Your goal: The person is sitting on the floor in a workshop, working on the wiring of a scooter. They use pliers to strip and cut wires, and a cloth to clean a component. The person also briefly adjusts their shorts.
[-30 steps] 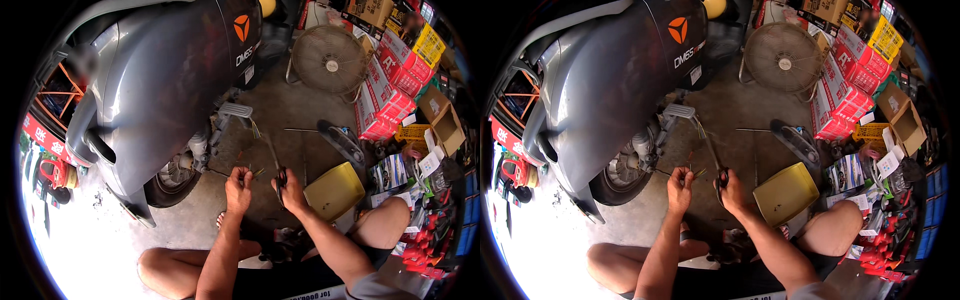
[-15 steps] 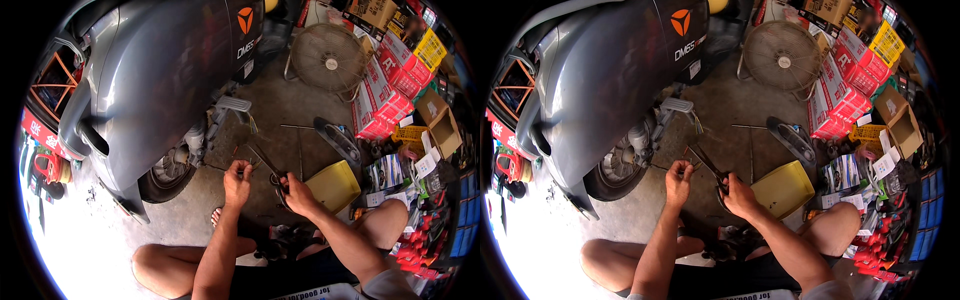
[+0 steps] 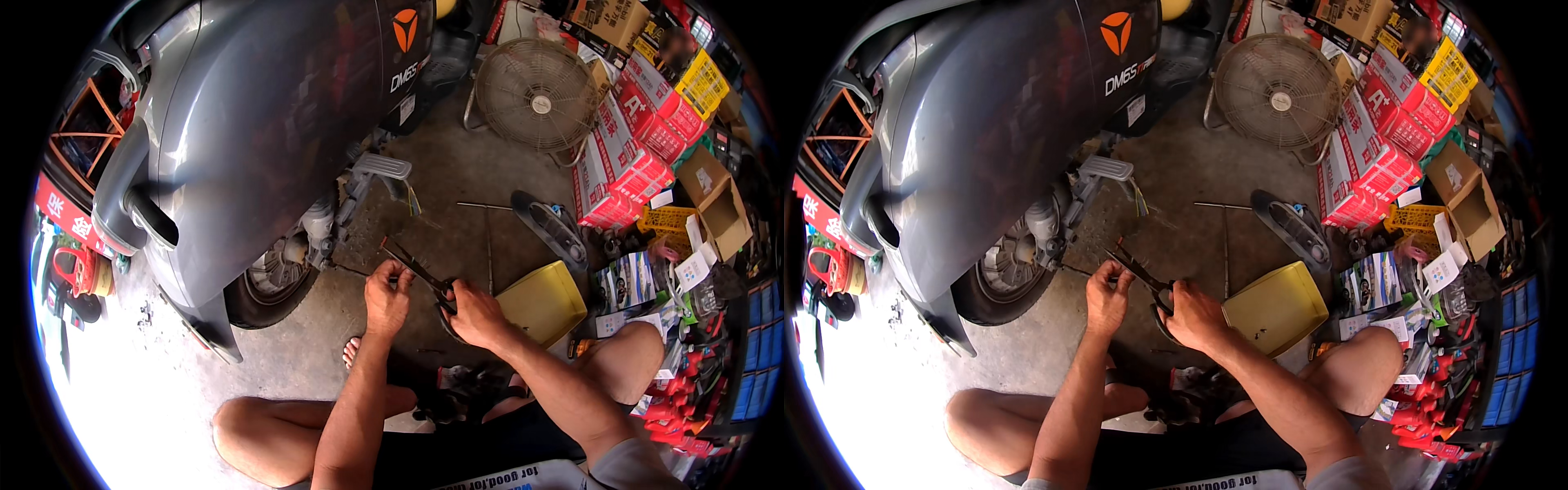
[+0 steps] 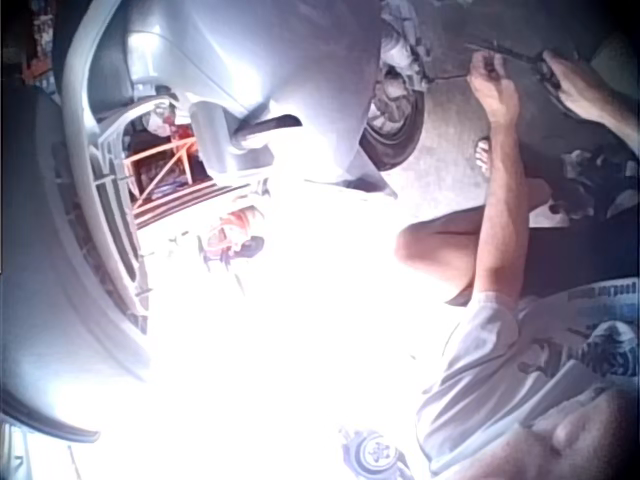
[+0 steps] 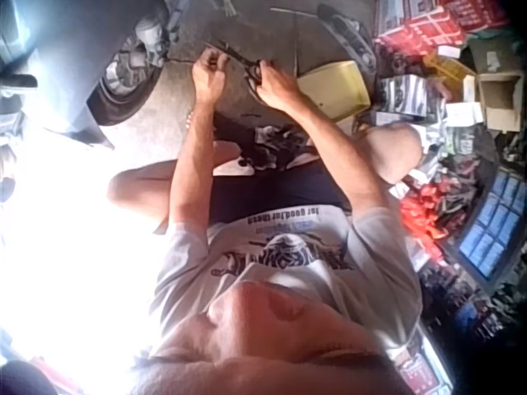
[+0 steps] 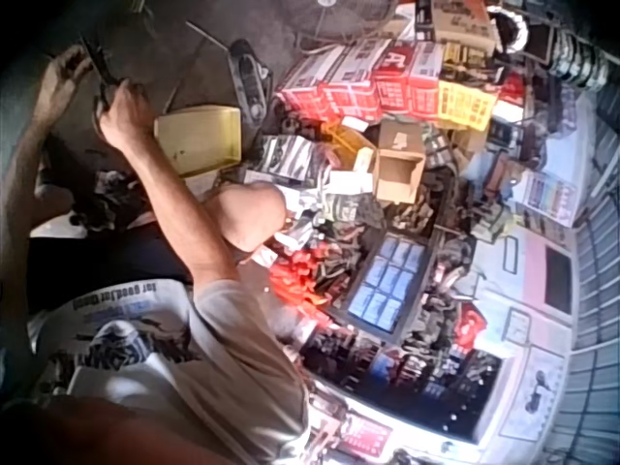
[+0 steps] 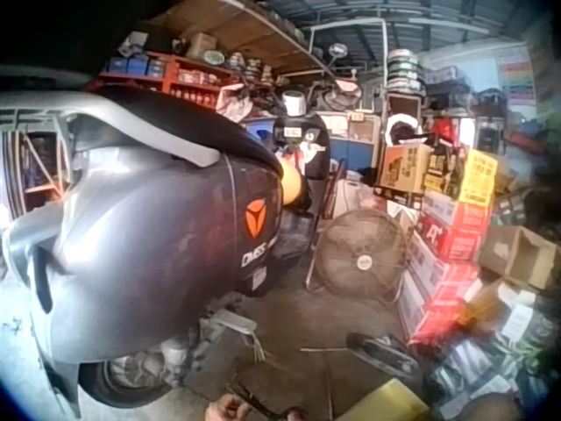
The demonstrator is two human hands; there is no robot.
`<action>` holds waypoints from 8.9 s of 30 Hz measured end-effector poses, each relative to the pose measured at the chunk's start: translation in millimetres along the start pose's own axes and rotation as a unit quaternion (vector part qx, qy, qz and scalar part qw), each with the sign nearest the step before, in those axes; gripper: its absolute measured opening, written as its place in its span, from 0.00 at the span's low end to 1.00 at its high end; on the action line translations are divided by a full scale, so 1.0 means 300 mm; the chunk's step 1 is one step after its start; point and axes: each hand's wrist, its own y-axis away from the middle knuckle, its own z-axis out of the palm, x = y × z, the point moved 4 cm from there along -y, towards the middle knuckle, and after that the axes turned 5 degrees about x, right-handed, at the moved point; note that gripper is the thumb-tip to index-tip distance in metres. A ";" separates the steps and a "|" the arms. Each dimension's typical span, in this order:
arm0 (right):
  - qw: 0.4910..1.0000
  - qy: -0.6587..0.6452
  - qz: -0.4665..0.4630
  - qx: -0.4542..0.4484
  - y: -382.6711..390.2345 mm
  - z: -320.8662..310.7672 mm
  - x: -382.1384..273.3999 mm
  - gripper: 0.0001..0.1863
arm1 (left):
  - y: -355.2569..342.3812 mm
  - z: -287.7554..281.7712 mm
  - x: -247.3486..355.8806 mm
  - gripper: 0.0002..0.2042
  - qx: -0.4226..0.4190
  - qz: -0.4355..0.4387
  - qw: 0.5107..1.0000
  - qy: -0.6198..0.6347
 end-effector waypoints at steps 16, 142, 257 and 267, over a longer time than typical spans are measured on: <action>1.000 -0.009 -0.016 -0.009 -0.012 0.002 0.020 0.21 | -0.001 0.001 0.014 0.04 -0.015 -0.001 1.000 0.002; 0.986 0.008 -0.135 -0.101 -0.091 -0.050 0.061 0.12 | 0.006 -0.020 0.055 0.17 -0.122 0.098 0.977 -0.147; 0.942 0.079 -0.326 -0.018 -0.205 -0.112 -0.166 0.15 | 0.041 -0.175 -0.011 0.04 0.036 -0.084 0.958 0.271; 0.971 -0.041 -0.217 -0.097 -0.175 -0.067 -0.004 0.12 | 0.029 -0.106 0.065 0.11 -0.015 -0.033 0.998 0.051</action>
